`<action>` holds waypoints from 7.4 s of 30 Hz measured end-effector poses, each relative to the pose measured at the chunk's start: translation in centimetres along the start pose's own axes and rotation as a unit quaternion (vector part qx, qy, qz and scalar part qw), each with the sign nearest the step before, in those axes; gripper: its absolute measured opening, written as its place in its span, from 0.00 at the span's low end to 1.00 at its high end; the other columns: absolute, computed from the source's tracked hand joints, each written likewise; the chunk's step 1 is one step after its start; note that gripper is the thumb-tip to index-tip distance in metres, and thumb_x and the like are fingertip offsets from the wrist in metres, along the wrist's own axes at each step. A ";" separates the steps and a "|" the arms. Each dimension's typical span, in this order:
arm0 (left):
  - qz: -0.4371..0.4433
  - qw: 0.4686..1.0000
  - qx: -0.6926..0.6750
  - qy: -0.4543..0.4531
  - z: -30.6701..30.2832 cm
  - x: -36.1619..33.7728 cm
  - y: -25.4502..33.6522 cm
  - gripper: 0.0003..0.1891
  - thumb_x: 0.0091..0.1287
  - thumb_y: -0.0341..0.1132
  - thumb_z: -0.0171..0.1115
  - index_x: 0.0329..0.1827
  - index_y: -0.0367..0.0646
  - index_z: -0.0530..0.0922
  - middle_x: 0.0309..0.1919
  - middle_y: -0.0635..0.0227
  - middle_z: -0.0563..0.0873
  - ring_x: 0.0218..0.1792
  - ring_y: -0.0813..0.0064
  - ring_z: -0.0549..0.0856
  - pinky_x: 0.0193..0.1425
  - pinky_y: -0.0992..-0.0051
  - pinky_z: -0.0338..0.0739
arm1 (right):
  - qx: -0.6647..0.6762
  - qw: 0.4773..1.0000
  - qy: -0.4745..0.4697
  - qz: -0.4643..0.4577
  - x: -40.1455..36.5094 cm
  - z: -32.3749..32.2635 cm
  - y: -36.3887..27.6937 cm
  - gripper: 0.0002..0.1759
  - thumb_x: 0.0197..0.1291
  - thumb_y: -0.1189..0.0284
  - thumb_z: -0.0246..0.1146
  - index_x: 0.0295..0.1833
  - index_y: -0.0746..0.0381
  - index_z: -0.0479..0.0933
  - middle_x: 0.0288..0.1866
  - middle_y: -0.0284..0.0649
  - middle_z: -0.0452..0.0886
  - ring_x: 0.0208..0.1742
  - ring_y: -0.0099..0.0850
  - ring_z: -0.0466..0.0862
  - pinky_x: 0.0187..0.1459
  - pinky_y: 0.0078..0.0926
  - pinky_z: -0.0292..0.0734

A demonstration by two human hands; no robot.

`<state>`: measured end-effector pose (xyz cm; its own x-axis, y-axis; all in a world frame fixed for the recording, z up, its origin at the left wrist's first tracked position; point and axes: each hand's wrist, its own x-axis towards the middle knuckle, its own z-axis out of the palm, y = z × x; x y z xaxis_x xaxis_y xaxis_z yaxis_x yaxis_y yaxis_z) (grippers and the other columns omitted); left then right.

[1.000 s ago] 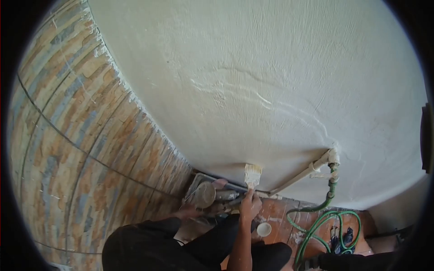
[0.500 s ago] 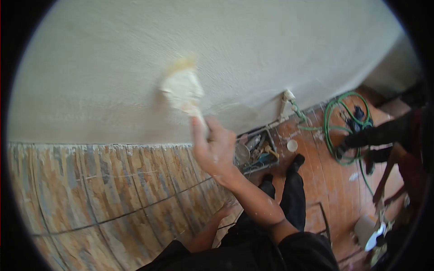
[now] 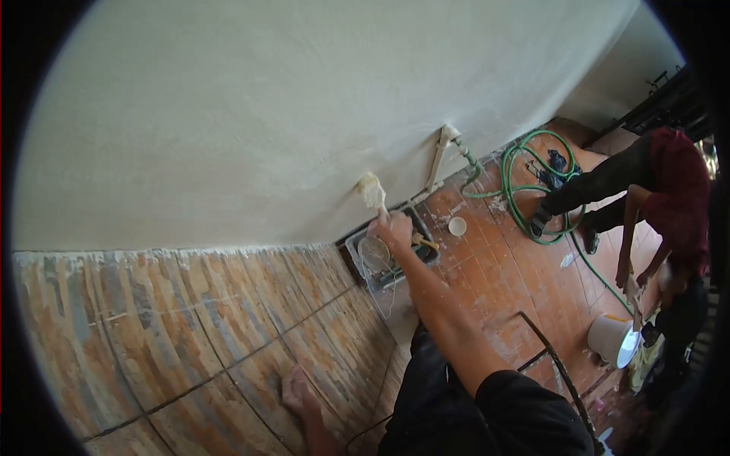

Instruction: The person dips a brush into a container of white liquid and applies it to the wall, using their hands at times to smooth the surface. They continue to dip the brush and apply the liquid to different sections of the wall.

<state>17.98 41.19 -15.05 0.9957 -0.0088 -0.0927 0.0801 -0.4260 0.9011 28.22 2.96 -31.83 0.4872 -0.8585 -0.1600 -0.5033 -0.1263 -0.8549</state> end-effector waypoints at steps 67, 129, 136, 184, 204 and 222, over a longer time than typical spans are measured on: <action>0.161 0.973 0.100 -0.131 2.9 1.2 7.9 0.27 0.70 0.45 0.45 0.63 0.32 0.66 0.59 0.45 0.73 0.61 0.52 0.72 0.65 0.55 0.64 | 0.072 0.993 -0.086 0.050 -3.7 -1.9 -6.4 0.29 0.63 0.51 0.52 0.27 0.68 0.80 0.26 0.58 0.79 0.35 0.53 0.81 0.41 0.47 0.75; 0.033 0.965 -0.223 -0.132 15.8 8.6 8.0 0.40 0.68 0.60 0.35 0.76 0.43 0.44 0.76 0.62 0.45 0.76 0.65 0.44 0.74 0.56 0.36 | 0.122 0.985 -0.103 -0.058 -1.7 -1.2 -8.6 0.26 0.65 0.56 0.57 0.31 0.71 0.79 0.16 0.44 0.78 0.18 0.28 0.75 0.25 0.30 0.70; 0.077 0.940 -0.253 -0.214 20.4 11.3 8.9 0.44 0.67 0.63 0.37 0.76 0.41 0.37 0.77 0.63 0.38 0.76 0.68 0.37 0.76 0.62 0.32 | 0.014 0.991 -0.136 -0.011 -3.9 -4.3 -9.8 0.29 0.64 0.53 0.54 0.29 0.73 0.79 0.22 0.56 0.78 0.26 0.47 0.80 0.34 0.40 0.71; 0.146 0.893 -0.422 -0.057 15.1 10.0 23.0 0.32 0.72 0.51 0.37 0.76 0.48 0.47 0.77 0.67 0.44 0.76 0.70 0.39 0.74 0.57 0.29 | -0.075 0.991 0.007 -0.113 -2.1 -5.9 -17.8 0.42 0.61 0.39 0.47 0.30 0.73 0.81 0.31 0.60 0.82 0.40 0.53 0.83 0.46 0.48 0.73; 0.211 0.832 -0.503 -0.097 12.8 15.0 31.6 0.34 0.72 0.51 0.38 0.75 0.42 0.45 0.75 0.56 0.49 0.75 0.56 0.46 0.75 0.52 0.40 | 0.161 0.961 -0.049 -0.218 -4.7 -16.5 -38.6 0.37 0.68 0.47 0.46 0.25 0.74 0.73 0.18 0.58 0.70 0.21 0.40 0.74 0.31 0.42 0.69; 0.204 0.758 -0.609 -0.111 11.5 13.4 28.2 0.40 0.63 0.57 0.40 0.75 0.42 0.47 0.74 0.60 0.52 0.75 0.63 0.50 0.74 0.54 0.40 | 0.228 0.946 -0.041 -0.229 -8.2 -20.3 -39.4 0.33 0.68 0.53 0.49 0.20 0.71 0.72 0.10 0.44 0.66 0.14 0.30 0.69 0.21 0.37 0.64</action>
<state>33.06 18.61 4.27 0.9277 -0.1254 0.3516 -0.1125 0.8042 0.5836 29.59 4.90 13.15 0.6426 -0.7219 0.2566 0.1243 -0.2322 -0.9647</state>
